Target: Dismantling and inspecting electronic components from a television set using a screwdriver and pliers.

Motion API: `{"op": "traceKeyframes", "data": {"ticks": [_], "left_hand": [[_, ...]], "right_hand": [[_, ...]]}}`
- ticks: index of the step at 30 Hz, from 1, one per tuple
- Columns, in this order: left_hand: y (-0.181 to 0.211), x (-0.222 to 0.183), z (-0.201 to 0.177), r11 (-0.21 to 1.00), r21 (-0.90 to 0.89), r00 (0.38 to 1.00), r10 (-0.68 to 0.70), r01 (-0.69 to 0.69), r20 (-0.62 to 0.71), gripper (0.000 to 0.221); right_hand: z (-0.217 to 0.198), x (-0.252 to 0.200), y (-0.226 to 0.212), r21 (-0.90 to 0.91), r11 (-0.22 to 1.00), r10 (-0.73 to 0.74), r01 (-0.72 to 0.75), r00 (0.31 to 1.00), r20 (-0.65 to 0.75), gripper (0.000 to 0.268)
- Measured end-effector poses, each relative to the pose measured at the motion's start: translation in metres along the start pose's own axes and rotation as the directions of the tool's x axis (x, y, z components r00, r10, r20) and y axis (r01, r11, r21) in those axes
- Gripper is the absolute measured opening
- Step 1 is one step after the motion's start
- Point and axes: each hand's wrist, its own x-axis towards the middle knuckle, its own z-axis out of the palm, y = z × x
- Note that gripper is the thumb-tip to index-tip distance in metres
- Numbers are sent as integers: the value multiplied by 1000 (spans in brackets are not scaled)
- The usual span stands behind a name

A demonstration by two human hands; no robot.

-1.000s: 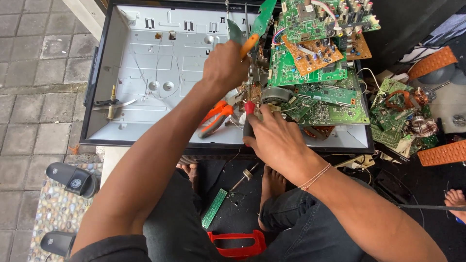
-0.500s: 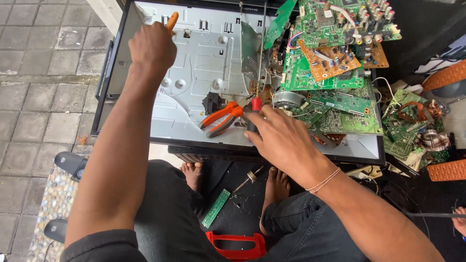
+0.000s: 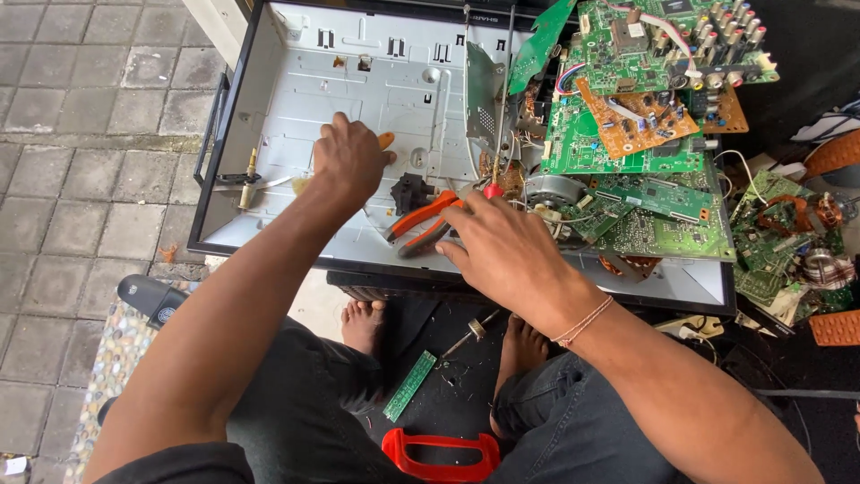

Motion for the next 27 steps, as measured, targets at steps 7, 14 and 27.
{"op": "traceKeyframes", "data": {"ticks": [7,14,27], "left_hand": [[18,-1,-6,973,-69,968,209,-220,-137,38],[6,11,-20,956,-288,995,33,-60,-97,27],[-27,55,-26,866,-464,979,-204,184,7,12]], "right_hand": [[-1,-4,1,18,1000,7,-7,1000,7,37],[-6,-10,6,56,998,10,-11,1000,11,38],[10,-18,25,63,998,8,3,986,-166,42]]}}
